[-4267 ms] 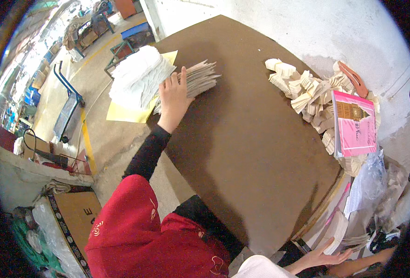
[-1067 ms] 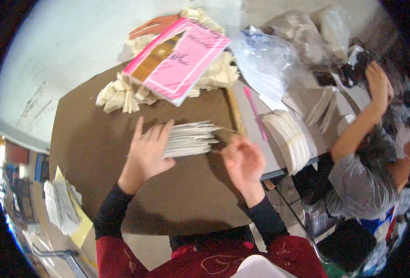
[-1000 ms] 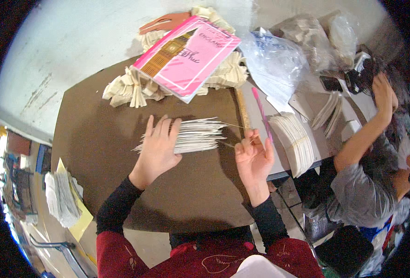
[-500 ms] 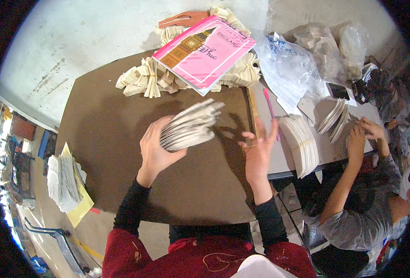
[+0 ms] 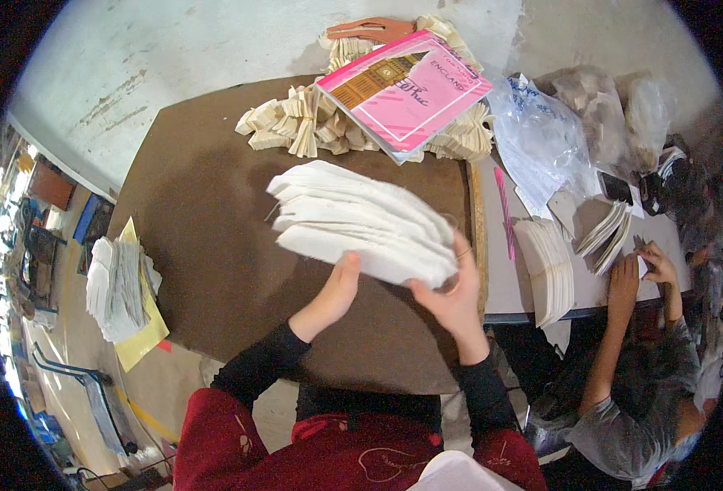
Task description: The person repeatedly folds white paper pieces in half and stacks them on the table. The person also briefly handles a printed document and a pink card. A coworker is visible across the table performing similar folding actions.
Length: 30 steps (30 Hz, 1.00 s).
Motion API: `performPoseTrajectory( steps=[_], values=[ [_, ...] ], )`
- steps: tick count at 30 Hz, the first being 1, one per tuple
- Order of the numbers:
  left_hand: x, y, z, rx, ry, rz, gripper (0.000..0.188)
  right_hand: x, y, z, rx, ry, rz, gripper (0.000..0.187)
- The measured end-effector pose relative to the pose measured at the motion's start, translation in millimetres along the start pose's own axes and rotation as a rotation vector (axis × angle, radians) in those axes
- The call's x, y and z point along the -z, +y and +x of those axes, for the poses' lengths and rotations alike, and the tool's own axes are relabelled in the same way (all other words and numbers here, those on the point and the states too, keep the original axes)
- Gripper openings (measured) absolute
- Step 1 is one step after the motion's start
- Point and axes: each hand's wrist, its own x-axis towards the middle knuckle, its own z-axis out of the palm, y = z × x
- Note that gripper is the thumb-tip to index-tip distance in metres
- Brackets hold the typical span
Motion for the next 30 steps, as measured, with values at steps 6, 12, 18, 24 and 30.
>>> performPoseTrajectory(
  steps=[6, 12, 18, 24, 30],
  values=[
    [21, 32, 3, 0.259, -0.494, 0.417, 0.034, 42, 14, 47, -0.029, 0.011, -0.715, 0.097],
    [32, 27, 20, -0.441, -0.029, 0.875, 0.044, 43, 34, 39, 0.120, 0.010, -1.006, 0.099],
    [30, 7, 54, -0.520, -0.175, 1.149, 0.074, 37, 34, 33, 0.112, -0.004, -0.939, 0.089],
    [32, -9, 60, -0.598, -0.131, 1.160, 0.068, 42, 40, 35, 0.159, -0.021, -0.921, 0.081],
    [41, -19, 51, -0.753, 0.047, 1.194, 0.037, 50, 41, 32, 0.334, 0.006, -0.694, 0.047]
  ],
)
